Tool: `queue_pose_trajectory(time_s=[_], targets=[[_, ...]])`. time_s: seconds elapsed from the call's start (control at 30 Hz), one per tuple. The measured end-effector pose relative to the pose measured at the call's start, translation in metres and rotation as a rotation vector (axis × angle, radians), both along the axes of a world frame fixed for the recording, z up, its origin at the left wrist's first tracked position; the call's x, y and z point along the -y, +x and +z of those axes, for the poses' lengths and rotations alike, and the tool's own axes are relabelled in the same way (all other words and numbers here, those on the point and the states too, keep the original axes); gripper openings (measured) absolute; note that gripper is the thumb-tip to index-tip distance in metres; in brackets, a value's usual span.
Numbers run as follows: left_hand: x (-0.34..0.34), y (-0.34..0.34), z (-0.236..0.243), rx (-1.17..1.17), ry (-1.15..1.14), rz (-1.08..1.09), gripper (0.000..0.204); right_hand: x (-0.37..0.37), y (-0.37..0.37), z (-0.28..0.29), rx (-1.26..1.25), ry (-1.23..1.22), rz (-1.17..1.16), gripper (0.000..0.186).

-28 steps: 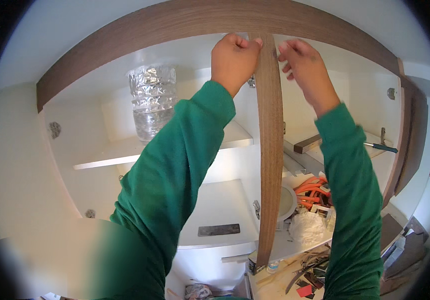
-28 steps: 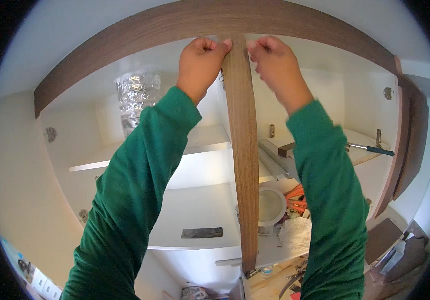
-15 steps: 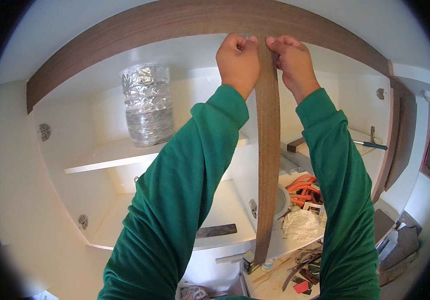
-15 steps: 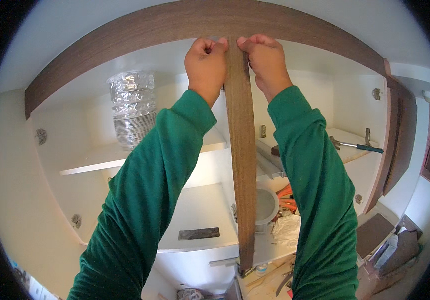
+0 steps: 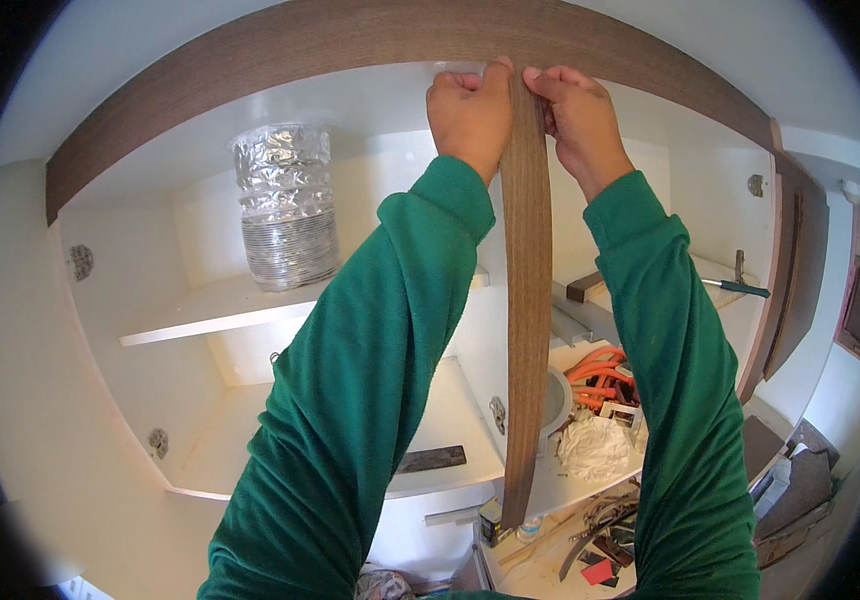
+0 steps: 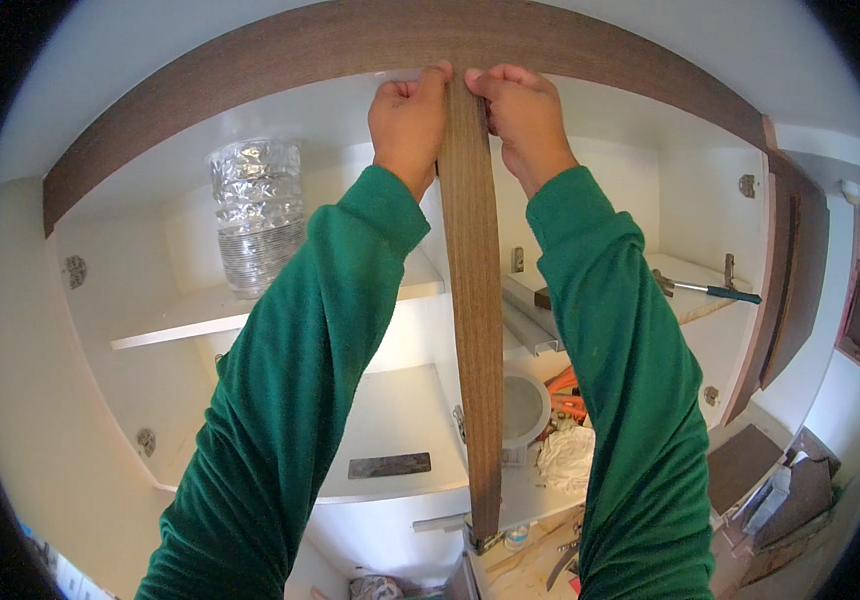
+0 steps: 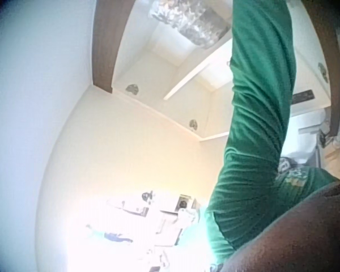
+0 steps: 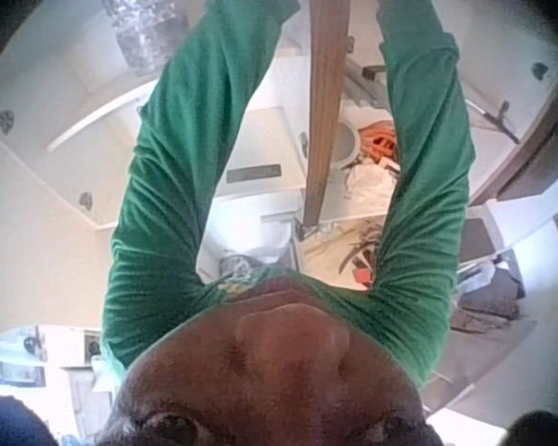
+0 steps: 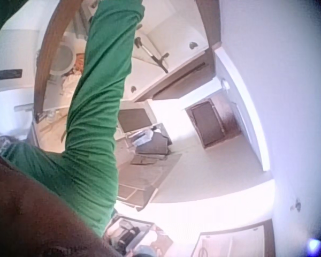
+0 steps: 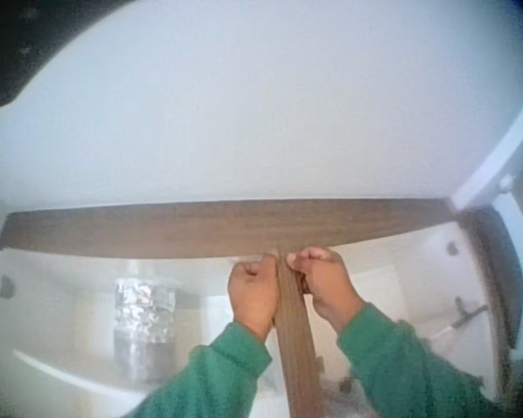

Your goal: The person applies curved and straight wood-grain edge banding to the top and side edges of a white cabinet. They use a utility knife to trim excess material and press the banding into place along the curved and vertical edges.

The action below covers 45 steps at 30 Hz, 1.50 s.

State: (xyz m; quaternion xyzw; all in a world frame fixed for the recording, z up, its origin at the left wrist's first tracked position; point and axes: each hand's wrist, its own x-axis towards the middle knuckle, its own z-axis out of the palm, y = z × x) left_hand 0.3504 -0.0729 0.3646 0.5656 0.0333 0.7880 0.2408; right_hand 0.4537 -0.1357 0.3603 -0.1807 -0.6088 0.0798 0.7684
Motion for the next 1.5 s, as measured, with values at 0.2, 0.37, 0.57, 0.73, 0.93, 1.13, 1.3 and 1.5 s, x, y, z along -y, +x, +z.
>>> queue_pose_trajectory(time_s=[0.2,0.37,0.57,0.73,0.93,1.13,1.3,1.5], targets=[[0.017,-0.005,-0.007,-0.021,-0.020,0.002,0.038,0.000,0.001,0.002,-0.059,0.020,-0.030,0.017],[0.033,-0.007,-0.010,0.084,-0.025,-0.055,0.024,0.000,-0.006,0.001,-0.096,0.016,-0.021,0.015],[0.033,-0.006,-0.011,0.138,0.053,-0.029,0.018,-0.003,-0.005,0.000,-0.111,0.042,-0.027,0.014],[0.035,-0.005,-0.006,0.148,0.075,0.049,0.017,-0.006,-0.007,0.000,-0.126,0.110,-0.020,0.015],[0.012,-0.013,-0.015,0.089,0.311,0.427,0.030,-0.008,-0.015,-0.008,0.067,0.172,-0.805,0.026],[0.017,-0.020,-0.015,-0.029,0.510,0.671,0.031,0.009,-0.025,-0.064,0.431,0.596,-1.345,0.042],[0.023,-0.024,-0.011,-0.060,0.824,0.880,0.014,-0.001,-0.023,-0.136,0.451,0.437,-1.489,0.049],[0.034,-0.055,-0.015,-0.447,1.162,1.167,0.020,-0.011,-0.049,-0.200,0.389,0.235,-1.247,0.058]])
